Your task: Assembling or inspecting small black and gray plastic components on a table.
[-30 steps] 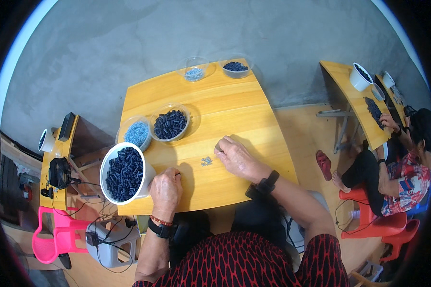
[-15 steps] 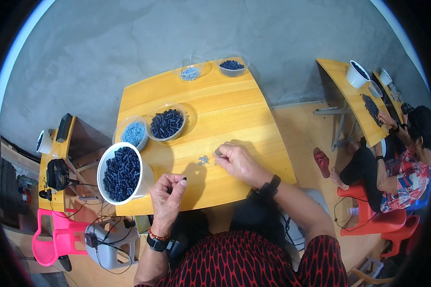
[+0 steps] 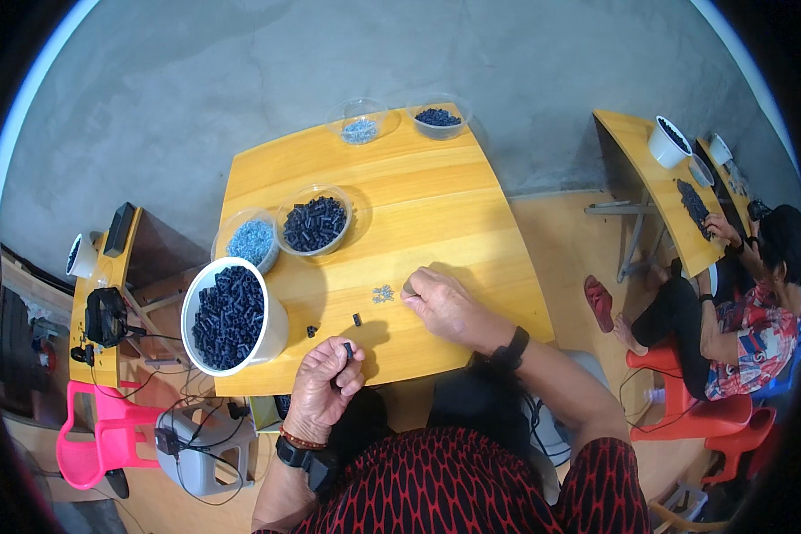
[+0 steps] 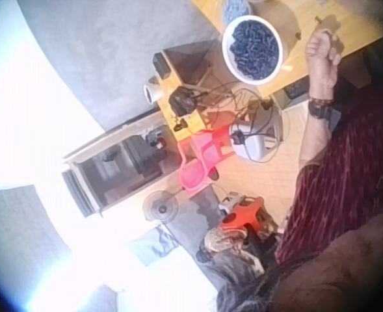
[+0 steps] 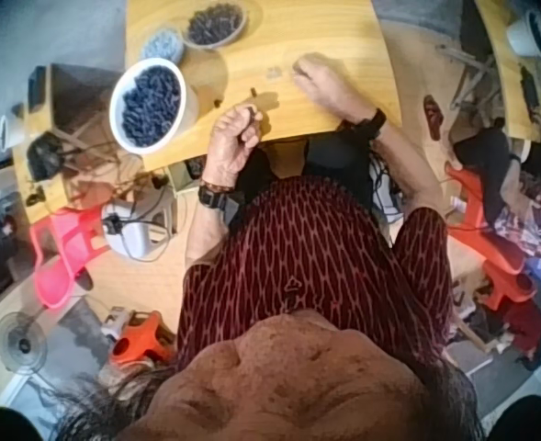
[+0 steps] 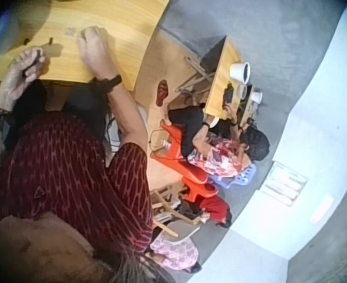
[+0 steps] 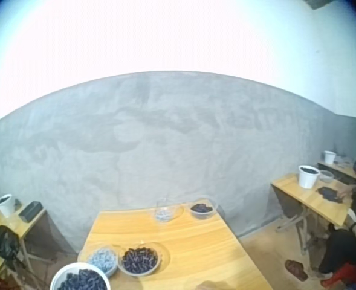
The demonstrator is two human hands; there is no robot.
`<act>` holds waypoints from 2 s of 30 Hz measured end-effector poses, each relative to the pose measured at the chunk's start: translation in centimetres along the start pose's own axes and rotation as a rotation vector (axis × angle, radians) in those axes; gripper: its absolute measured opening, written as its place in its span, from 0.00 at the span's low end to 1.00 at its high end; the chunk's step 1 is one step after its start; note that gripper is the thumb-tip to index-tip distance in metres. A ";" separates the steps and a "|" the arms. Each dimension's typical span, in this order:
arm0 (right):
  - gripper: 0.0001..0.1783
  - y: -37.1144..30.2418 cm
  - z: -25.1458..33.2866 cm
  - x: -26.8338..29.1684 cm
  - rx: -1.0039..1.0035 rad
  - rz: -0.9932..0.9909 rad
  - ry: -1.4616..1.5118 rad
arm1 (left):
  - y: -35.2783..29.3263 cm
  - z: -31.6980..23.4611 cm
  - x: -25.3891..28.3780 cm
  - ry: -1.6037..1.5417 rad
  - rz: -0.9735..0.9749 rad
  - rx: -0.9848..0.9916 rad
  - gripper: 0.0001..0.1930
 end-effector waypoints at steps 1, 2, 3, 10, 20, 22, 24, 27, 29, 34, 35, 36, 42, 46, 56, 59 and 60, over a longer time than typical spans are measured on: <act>0.05 -0.1 0.5 0.2 -0.113 -0.014 0.194 | -0.1 0.1 0.0 -0.002 -0.002 0.000 0.07; 0.05 -0.2 1.0 0.3 -0.226 -0.027 0.387 | -0.2 0.1 0.1 0.013 0.000 -0.012 0.06; 0.05 -0.2 1.6 0.3 -0.229 -0.027 0.386 | -0.3 0.2 0.0 0.030 0.005 -0.022 0.05; 0.05 0.7 5.6 -1.5 -0.299 0.017 0.906 | -0.2 0.6 0.8 0.068 -0.001 -0.137 0.06; 0.05 0.6 5.2 -3.4 -0.247 -0.049 0.862 | 0.6 1.1 1.2 0.210 -0.103 -0.191 0.06; 0.05 0.6 5.0 -3.3 -0.283 -0.047 0.867 | 0.6 1.0 0.9 0.253 -0.134 -0.196 0.05; 0.05 0.6 4.9 -3.0 -0.193 -0.024 0.728 | 0.6 0.9 0.3 0.290 -0.149 -0.193 0.04; 0.07 0.9 4.8 -2.5 0.082 -0.009 0.437 | 0.7 1.1 0.3 0.375 -0.190 -0.214 0.03; 0.08 0.9 5.1 -2.0 0.084 0.004 0.416 | 0.8 1.2 0.3 0.415 -0.206 -0.231 0.03; 0.09 0.7 5.7 -2.2 0.145 0.046 0.313 | 1.0 1.6 0.7 0.500 -0.248 -0.313 0.03; 0.10 0.1 4.9 -2.9 -0.090 -0.017 0.612 | 0.9 1.6 0.6 0.470 -0.256 -0.288 0.03; 0.10 -0.4 4.3 -3.6 -0.327 -0.082 0.906 | 0.9 1.5 0.5 0.439 -0.263 -0.265 0.03; 0.06 -1.8 4.6 -3.0 -0.169 -0.080 0.620 | 0.8 1.2 -0.2 0.366 -0.235 -0.232 0.05; 0.06 -1.6 6.6 -3.1 -0.027 -0.152 0.408 | 0.8 1.4 -0.2 0.369 -0.239 -0.226 0.04; 0.08 -2.1 3.1 -1.3 -0.358 -0.189 0.355 | 0.5 1.2 0.3 0.319 -0.260 -0.234 0.04; 0.08 -1.3 1.8 -0.2 -0.352 -0.203 0.298 | 0.2 1.2 0.5 0.244 -0.259 -0.227 0.04; 0.08 -1.2 1.6 -0.3 -0.348 -0.201 0.298 | 0.1 1.1 0.5 0.232 -0.255 -0.223 0.05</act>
Point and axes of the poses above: each hand's wrist, its own y-axis towards the middle knuckle, its own x-axis out of the back of the hand, z = x × y, the point moved 3 cm from there along y, towards the middle knuckle, and after that the axes turned 11 degrees about x, right-handed, at the moved point
